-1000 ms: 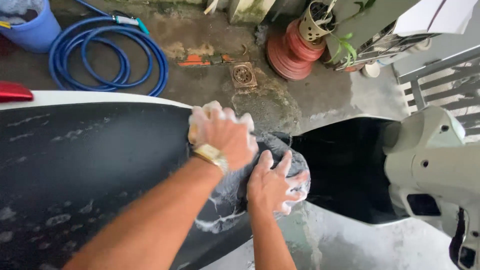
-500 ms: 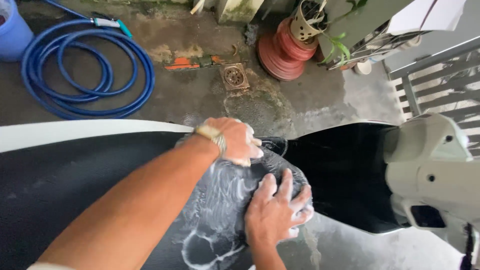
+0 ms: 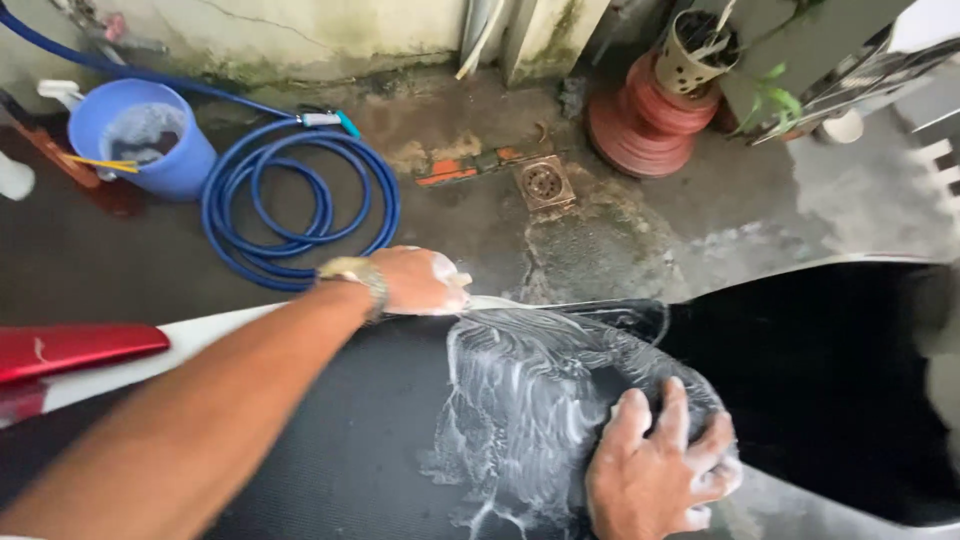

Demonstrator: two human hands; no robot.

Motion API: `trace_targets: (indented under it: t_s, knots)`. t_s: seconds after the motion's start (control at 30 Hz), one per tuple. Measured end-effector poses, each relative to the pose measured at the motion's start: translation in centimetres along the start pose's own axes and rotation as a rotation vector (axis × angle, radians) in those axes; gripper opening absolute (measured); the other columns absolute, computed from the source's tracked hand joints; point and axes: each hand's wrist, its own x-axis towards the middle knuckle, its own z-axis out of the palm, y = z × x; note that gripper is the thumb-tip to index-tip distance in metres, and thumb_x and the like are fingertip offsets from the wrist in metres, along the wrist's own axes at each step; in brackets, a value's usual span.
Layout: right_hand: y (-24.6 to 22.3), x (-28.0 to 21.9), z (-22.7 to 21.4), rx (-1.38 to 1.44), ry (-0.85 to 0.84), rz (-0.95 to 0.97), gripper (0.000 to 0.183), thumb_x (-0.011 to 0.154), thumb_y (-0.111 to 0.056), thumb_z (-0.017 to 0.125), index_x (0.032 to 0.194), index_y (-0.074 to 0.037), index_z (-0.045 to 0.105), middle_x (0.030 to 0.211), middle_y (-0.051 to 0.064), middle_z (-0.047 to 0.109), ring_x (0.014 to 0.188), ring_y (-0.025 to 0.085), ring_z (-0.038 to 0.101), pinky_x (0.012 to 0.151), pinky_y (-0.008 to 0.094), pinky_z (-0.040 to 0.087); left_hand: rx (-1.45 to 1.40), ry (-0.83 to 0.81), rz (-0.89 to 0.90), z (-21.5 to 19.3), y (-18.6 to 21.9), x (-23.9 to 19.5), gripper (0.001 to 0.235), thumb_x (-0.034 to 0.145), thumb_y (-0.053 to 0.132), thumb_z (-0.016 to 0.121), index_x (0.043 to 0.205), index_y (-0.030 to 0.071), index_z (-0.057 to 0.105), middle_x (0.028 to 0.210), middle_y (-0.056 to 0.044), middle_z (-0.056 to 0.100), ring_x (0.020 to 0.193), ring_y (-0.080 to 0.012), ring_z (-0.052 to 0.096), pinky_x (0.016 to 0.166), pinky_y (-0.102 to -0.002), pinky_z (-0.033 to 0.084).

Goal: The person scrubs the seat and rear body panels of a red and white motorcycle with a soapy sponge. They move around the vehicle to clean different sections, including the license plate area, while standing in a wet outdoor area.

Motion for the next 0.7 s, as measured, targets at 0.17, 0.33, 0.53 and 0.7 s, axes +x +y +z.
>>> trace_targets:
  t_s: [0.17,0.33,0.53,0.7]
  knots:
    - [-0.2,0.2,-0.7,0.012,-0.076,0.053,0.045,0.078,-0.046,0.045,0.12,-0.03,0.053,0.14,0.008,0.029,0.122,0.041,0.018,0.086,0.068,0.024,0.254,0.057,0.194,0.1,-2.7,0.0,0.048,0.078,0.049,0.037,0.119,0.025,0.049,0.117,-0.002,0.05,0.105,-0.0271,0.05,0.08,-0.039,0.041]
    - [-0.9,-0.3,-0.6,-0.024,0.025,-0.037,0.043,0.079,-0.046,0.048,0.118,-0.03,0.056,0.137,0.011,0.035,0.118,0.042,0.025,0.081,0.069,0.028,0.321,0.247,0.561,1.0,4.3,0.3,0.025,0.08,0.047,0.044,0.091,0.029,0.058,0.087,-0.009,0.057,0.077,-0.0326,0.06,0.057,-0.046,0.046]
    - [0.1,0.1,-1.9,-0.056,-0.045,0.01,0.045,0.081,-0.047,0.044,0.122,-0.03,0.052,0.14,0.009,0.03,0.121,0.04,0.022,0.085,0.066,0.028,-0.128,0.088,0.113,0.2,2.8,-3.5,0.049,0.069,0.054,0.048,0.101,0.02,0.062,0.109,-0.007,0.061,0.104,-0.0317,0.055,0.078,-0.042,0.044]
    - [2.6,1.0,1.7,-0.043,-0.031,-0.262,0.04,0.09,-0.045,0.032,0.117,-0.029,0.057,0.134,-0.005,0.047,0.126,0.045,0.02,0.101,0.055,0.008,0.033,0.479,0.095,2.6,0.7,-6.7,0.036,0.072,0.045,0.042,0.086,0.017,0.06,0.087,-0.009,0.064,0.082,-0.0382,0.06,0.067,-0.046,0.047]
